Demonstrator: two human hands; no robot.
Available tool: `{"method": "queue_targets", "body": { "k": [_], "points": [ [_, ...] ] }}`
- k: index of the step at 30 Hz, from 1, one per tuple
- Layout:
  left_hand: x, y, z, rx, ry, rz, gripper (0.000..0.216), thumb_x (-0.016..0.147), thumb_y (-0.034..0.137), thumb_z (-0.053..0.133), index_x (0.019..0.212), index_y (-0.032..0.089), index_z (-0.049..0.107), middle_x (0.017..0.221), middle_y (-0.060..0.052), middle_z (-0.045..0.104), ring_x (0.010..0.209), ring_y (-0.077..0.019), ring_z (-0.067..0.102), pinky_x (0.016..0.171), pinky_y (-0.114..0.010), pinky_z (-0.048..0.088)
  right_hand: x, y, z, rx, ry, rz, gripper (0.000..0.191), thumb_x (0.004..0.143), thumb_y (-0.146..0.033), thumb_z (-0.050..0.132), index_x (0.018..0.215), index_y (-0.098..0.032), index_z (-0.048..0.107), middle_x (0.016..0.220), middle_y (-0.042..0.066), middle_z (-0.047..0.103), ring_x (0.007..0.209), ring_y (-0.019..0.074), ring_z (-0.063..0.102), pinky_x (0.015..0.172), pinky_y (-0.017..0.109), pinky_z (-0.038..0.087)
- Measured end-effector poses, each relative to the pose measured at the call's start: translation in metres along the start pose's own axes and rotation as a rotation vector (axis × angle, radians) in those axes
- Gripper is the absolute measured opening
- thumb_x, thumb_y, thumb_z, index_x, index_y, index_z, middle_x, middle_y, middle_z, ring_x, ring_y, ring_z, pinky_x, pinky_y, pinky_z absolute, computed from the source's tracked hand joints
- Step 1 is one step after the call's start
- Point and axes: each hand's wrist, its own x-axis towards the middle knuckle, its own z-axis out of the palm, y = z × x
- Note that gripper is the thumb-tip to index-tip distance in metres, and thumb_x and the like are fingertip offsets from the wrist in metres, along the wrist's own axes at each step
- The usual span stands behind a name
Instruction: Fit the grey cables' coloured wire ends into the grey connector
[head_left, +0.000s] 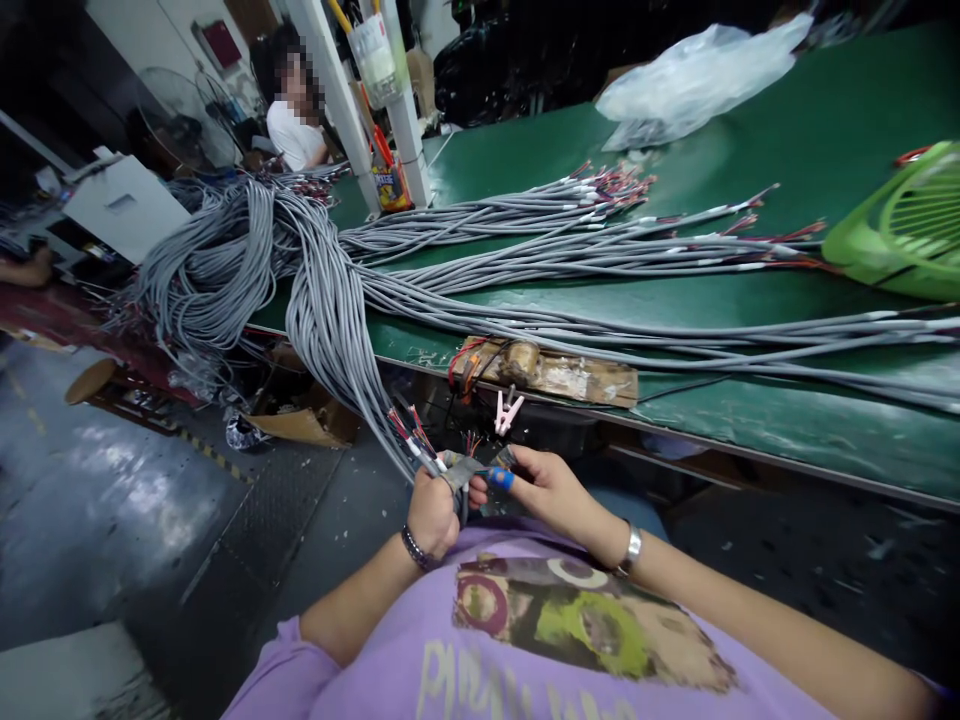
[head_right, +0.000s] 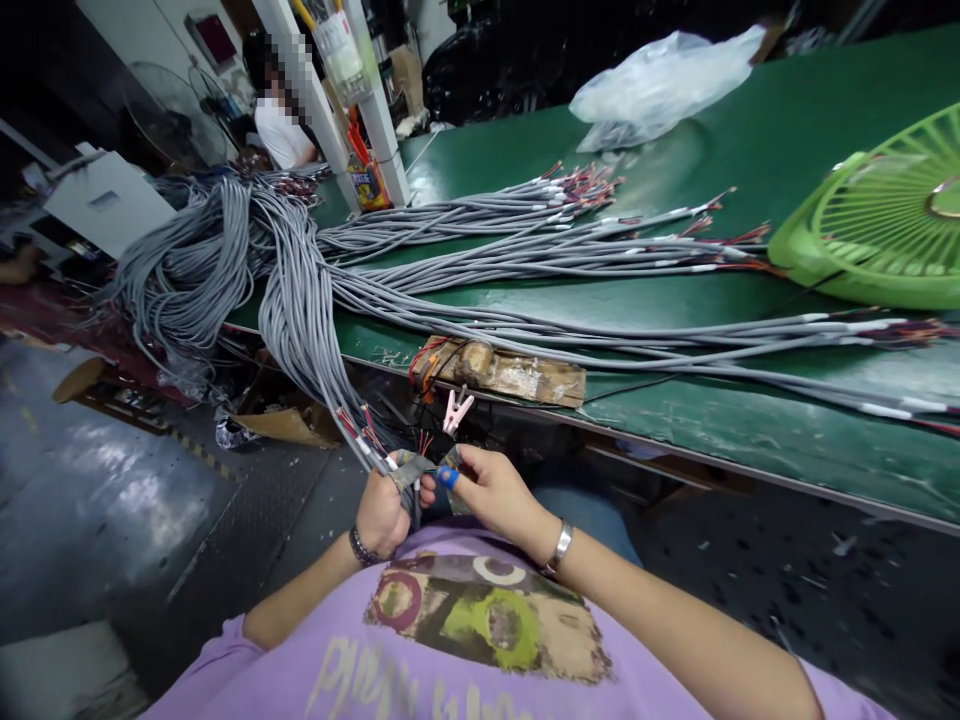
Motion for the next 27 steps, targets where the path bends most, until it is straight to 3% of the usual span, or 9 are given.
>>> {"method": "queue_targets", "body": {
  "k": [5, 10, 19, 27],
  "points": [
    [-0.004, -0.003, -0.002, 0.052, -0.056, -0.002, 0.03, 0.06, 0.039, 0.072, 0.063, 0.014, 0.056, 0.045, 0.0, 0.059, 0.036, -0.0105, 0.052, 0.039, -0.02, 0.037, 0.007, -0.005, 0.002, 0.18, 0.0, 0.173, 0.04, 0.071, -0.053, 0.062, 0.086, -0.016, 0.056, 0.058, -0.003, 0.054, 0.049, 0.009, 0.045, 0.045, 0.022, 0.033],
    [-0.007, -0.006, -0.001, 0.104, -0.106, 0.008, 0.028, 0.062, 0.037, 0.071, 0.062, 0.014, 0.056, 0.045, 0.0, 0.059, 0.034, -0.0105, 0.051, 0.037, -0.02, 0.037, 0.012, -0.006, 0.013, 0.433, -0.126, 0.138, 0.037, 0.071, -0.053, 0.063, 0.078, -0.018, 0.05, 0.05, -0.004, 0.053, 0.047, 0.0143, 0.054, 0.049, 0.028, 0.04],
    [-0.007, -0.008, 0.003, 0.08, -0.016, 0.056, 0.028, 0.061, 0.036, 0.072, 0.059, 0.013, 0.056, 0.045, -0.001, 0.059, 0.037, -0.0104, 0.052, 0.038, -0.019, 0.037, 0.016, 0.018, 0.014, 0.326, 0.108, 0.098, 0.035, 0.064, -0.05, 0.069, 0.069, -0.018, 0.055, 0.05, -0.003, 0.054, 0.047, 0.0109, 0.048, 0.047, 0.025, 0.036],
    [-0.006, -0.004, 0.002, 0.057, 0.03, 0.095, 0.022, 0.063, 0.033, 0.069, 0.063, 0.014, 0.057, 0.046, 0.0, 0.059, 0.036, -0.0095, 0.051, 0.038, -0.02, 0.035, 0.013, 0.005, 0.011, 0.288, 0.219, 0.183, 0.038, 0.056, -0.049, 0.074, 0.062, -0.017, 0.054, 0.049, -0.005, 0.05, 0.044, 0.0068, 0.037, 0.043, 0.022, 0.027]
  ]
}}
